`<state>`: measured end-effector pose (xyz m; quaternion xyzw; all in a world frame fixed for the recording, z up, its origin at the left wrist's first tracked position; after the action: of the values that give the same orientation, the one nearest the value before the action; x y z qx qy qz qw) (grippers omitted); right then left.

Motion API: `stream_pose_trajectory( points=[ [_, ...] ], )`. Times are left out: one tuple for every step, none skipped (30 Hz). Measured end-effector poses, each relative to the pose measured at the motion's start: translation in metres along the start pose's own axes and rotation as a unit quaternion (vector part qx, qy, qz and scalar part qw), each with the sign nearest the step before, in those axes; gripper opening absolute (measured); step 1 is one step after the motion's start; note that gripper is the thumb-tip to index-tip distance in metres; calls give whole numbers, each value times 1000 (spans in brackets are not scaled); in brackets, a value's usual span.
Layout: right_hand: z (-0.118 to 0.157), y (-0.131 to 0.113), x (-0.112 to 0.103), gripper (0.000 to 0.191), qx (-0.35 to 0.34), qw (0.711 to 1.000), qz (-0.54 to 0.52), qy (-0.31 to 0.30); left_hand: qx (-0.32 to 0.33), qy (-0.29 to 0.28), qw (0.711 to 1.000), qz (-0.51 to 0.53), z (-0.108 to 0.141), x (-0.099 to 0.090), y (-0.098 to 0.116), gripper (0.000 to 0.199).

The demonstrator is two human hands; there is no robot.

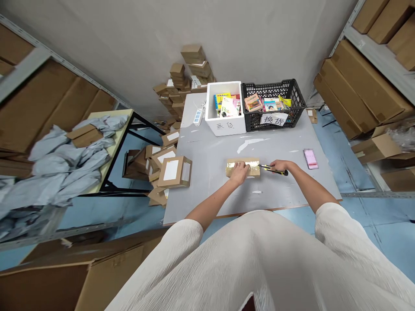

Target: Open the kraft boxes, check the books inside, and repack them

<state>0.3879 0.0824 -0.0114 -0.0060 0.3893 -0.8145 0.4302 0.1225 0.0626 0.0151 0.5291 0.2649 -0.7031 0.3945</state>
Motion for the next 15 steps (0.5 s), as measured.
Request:
stream_pose_trajectory(
  points=[
    [3,2,3,39,-8,1000,-27,3,2,1,1000,1,0,0,0,59],
    [6,4,5,42,-15,999,-40,8,4,2,1000,4,0,0,0,59],
    [8,4,8,42,-21,999,-40,16,5,3,1000,7,0,1,0,59],
    [10,3,11,42,-26,999,-29,28,5,3,1000,10,0,1,0,60],
    [11,1,13,40,-31,998,-14,44,6,2,1000,13,0,2,-1,60],
    [11,-3,15,39,-37,997,0,62,7,1,1000,16,0,2,-1,60],
    [10,-7,16,37,-44,996,10,80,8,0,1000,18,0,3,-2,60],
    [9,-11,17,37,-47,995,14,89,9,-1,1000,19,0,3,-3,61],
    [8,-14,19,36,-47,995,16,88,11,0,1000,22,0,2,-3,61],
    [7,-15,22,36,-41,996,16,75,11,2,1000,24,0,2,-3,61],
    [8,-14,24,35,-33,998,14,57,10,3,1000,25,0,2,-4,60],
    [9,-12,25,35,-23,999,9,41,7,2,1000,25,0,1,-4,61],
    [12,-9,25,35,-14,999,2,30,6,-1,1000,23,1,1,-4,62],
    [16,-5,23,35,-9,1000,-8,27,5,-3,1000,22,1,0,-4,65],
    [21,-2,21,36,-6,999,-21,33,5,-6,1000,24,1,-1,-3,68]
  ],
)
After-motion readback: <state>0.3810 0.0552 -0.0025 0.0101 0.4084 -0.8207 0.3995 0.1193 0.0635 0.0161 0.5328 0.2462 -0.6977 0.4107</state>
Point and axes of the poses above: each hand's wrist, its own z-axis away from the middle knuckle, its own x-axis out of the palm, y = z × x, the point moved 7 cm from there along -z, towards the middle knuckle, and after that the axes turned 6 degrees about -z, right-handed, at the moved point
